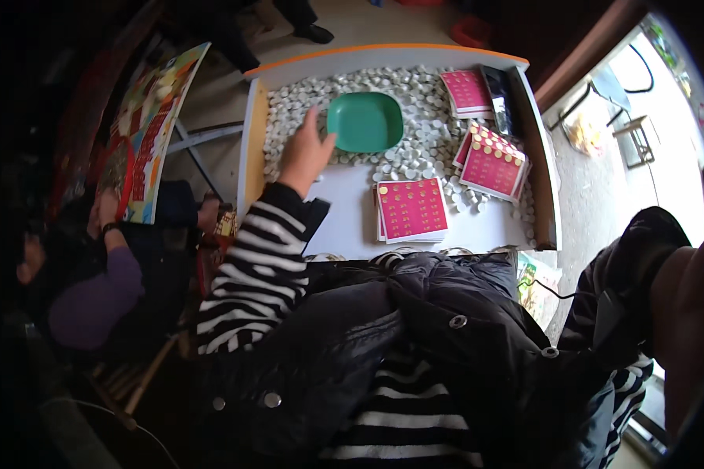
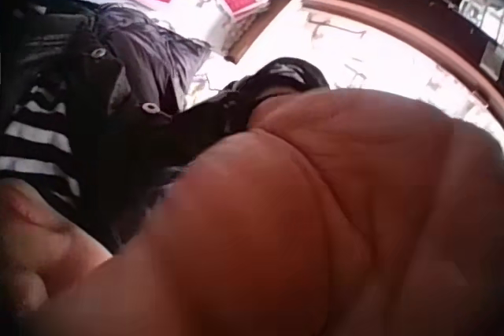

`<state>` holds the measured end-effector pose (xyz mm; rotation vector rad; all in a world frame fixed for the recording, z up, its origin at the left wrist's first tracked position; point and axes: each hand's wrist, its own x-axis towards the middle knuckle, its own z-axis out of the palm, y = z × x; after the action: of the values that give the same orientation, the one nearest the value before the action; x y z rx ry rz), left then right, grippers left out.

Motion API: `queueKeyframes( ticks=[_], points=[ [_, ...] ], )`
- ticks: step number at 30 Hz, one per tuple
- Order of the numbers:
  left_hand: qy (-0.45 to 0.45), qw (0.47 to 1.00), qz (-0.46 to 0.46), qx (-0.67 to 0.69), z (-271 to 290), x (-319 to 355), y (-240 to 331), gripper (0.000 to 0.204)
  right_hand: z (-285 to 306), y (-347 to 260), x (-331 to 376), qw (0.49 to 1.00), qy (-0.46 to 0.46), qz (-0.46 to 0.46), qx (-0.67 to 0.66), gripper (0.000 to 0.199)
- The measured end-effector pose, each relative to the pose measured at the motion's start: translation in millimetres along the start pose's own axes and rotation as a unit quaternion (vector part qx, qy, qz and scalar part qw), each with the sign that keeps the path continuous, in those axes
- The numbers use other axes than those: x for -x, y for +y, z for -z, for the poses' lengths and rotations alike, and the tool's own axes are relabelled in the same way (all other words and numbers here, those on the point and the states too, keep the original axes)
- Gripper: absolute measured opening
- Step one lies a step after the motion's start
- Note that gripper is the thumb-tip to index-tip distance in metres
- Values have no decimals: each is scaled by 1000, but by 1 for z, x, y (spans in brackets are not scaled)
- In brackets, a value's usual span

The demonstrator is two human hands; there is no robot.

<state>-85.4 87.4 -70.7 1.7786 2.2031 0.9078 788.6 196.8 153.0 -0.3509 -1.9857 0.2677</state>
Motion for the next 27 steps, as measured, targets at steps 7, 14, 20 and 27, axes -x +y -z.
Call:
queueKeyframes(
  ticks=[7,14,20,27],
  points=[
    [164,983,-64,50,63,61,23,53,-320,-97,-114,992,93,82,28,41],
    [370,861,-350,10,239,81,106,36,-368,-119,-150,998,41,47,28,39],
    [474,751,-429,163,236,68,99,30,-387,-116,-182,997,-27,39,61,38],
    [510,722,-418,209,198,82,90,29,-379,-130,-191,991,-85,30,99,37]
  ],
)
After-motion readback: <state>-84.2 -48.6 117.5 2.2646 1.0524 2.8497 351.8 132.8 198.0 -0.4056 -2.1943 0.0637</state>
